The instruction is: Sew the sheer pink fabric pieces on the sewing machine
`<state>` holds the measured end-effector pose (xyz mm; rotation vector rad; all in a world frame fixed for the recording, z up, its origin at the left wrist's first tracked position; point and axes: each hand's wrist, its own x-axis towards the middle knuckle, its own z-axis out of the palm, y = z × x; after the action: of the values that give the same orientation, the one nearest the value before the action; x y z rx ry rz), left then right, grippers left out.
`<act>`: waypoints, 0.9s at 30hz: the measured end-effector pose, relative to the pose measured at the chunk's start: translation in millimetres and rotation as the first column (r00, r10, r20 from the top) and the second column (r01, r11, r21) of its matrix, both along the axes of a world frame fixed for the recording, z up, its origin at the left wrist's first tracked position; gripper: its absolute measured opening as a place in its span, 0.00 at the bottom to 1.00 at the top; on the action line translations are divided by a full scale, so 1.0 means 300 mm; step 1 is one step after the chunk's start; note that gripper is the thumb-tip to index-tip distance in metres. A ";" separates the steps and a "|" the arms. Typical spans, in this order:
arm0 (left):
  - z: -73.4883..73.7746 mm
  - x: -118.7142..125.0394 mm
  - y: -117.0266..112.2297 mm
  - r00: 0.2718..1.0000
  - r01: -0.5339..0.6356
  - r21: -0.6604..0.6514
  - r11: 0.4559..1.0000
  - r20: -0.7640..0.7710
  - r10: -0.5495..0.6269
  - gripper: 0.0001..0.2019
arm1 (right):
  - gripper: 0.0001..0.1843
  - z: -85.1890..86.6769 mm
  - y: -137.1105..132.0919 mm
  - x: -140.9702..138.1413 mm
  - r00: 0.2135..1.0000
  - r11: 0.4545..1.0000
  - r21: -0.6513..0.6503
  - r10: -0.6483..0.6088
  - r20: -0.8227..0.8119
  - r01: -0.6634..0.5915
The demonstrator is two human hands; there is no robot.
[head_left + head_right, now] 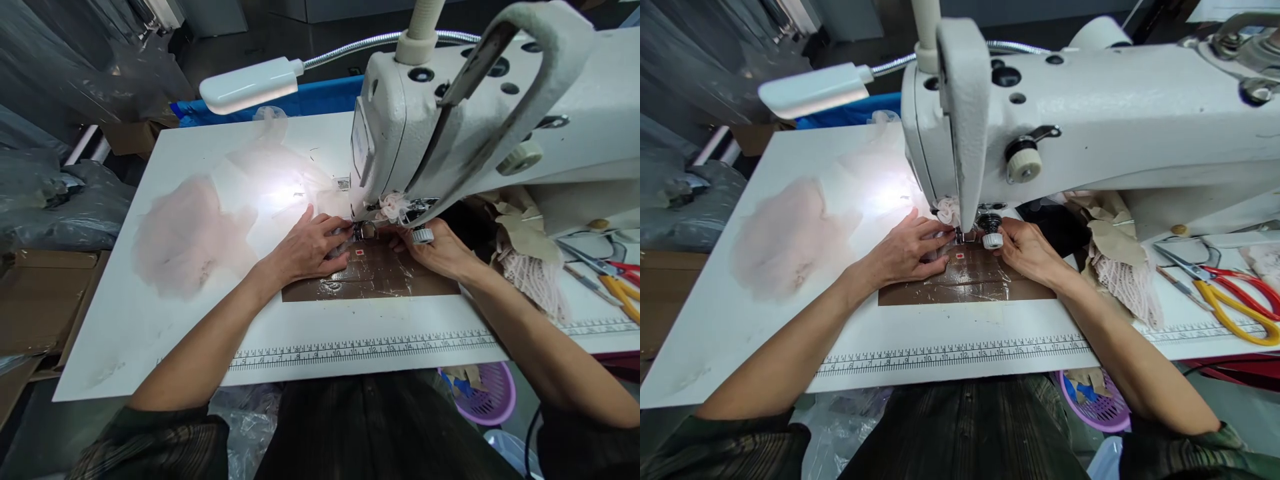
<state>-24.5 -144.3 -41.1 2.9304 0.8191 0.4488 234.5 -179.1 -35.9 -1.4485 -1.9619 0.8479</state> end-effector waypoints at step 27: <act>0.095 0.011 0.026 0.976 -0.147 -0.060 0.987 -0.171 0.135 0.18 | 0.15 0.035 0.060 -0.055 0.693 0.917 -0.342 -0.383 -0.610 0.205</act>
<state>-21.2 -136.6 -12.6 2.8838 1.0456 0.1786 218.0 -161.0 -25.4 -1.2870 -1.0683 1.2752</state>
